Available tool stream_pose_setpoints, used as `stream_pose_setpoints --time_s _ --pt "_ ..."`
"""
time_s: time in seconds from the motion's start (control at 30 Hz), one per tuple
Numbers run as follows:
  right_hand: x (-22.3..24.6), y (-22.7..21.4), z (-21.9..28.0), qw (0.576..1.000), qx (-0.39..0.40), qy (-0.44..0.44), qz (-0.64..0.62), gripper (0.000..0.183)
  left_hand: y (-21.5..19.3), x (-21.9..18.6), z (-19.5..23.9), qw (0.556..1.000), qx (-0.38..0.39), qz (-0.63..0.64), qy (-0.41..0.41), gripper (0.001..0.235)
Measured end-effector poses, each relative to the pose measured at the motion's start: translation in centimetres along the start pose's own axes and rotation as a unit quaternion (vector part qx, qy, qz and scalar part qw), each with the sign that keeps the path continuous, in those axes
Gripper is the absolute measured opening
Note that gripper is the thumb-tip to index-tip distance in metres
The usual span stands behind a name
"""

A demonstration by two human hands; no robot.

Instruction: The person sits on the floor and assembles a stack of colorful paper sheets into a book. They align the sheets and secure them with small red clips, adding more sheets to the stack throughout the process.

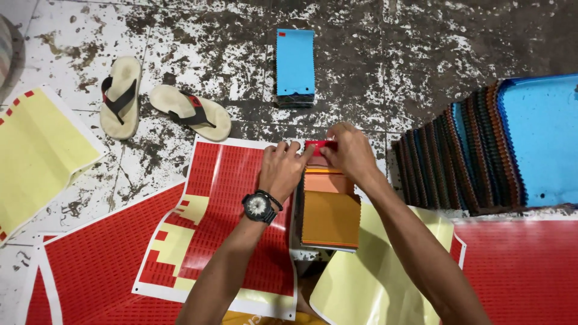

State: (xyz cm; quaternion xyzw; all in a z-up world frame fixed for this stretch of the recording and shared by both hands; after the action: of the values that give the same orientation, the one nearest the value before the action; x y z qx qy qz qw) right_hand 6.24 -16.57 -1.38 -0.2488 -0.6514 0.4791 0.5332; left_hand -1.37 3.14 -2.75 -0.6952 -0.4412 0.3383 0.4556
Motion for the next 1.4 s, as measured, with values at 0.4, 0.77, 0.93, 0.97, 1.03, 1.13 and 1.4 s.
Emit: stream_pose_setpoints --time_s 0.4,0.77,0.93,0.97,1.03,1.13,1.4 --pt "-2.6 0.7 1.4 0.908 -0.268 -0.306 0.105 0.014 -0.1 0.0 0.4 0.922 -0.097 0.343 -0.149 0.049" --pt "-2.1 -1.0 2.2 0.923 -0.188 -0.330 0.059 0.015 1.0 1.1 -1.2 0.893 -0.070 0.428 -0.118 0.046" --pt "4.3 -7.9 2.9 0.978 0.111 -0.159 -0.071 0.009 2.7 1.7 -1.0 0.862 0.012 0.481 -0.161 0.038" --pt "5.3 -9.1 3.0 0.975 0.157 -0.122 -0.096 0.020 2.5 1.7 -1.4 0.848 0.040 0.498 -0.177 0.040" --pt "6.8 -10.7 2.7 0.968 0.203 -0.084 -0.121 0.033 2.4 1.9 -1.7 0.832 0.067 0.515 -0.193 0.043" --pt "7.7 -11.3 2.2 0.947 0.315 -0.041 -0.049 0.081 2.9 2.0 -1.7 0.818 0.086 0.533 -0.201 0.048" --pt "6.2 -9.8 2.0 0.962 0.251 -0.083 -0.066 0.066 1.3 1.8 -1.7 0.805 0.116 0.538 -0.222 0.053"
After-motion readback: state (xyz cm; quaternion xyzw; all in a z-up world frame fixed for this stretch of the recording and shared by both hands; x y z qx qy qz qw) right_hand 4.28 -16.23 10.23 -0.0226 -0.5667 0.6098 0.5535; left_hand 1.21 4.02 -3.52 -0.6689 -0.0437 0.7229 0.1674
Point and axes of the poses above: each hand's wrist, its own z-axis away from the middle knuckle, its own y-axis out of the palm, x = y × z, the point moved 1 cm from there along -z, towards the middle knuckle
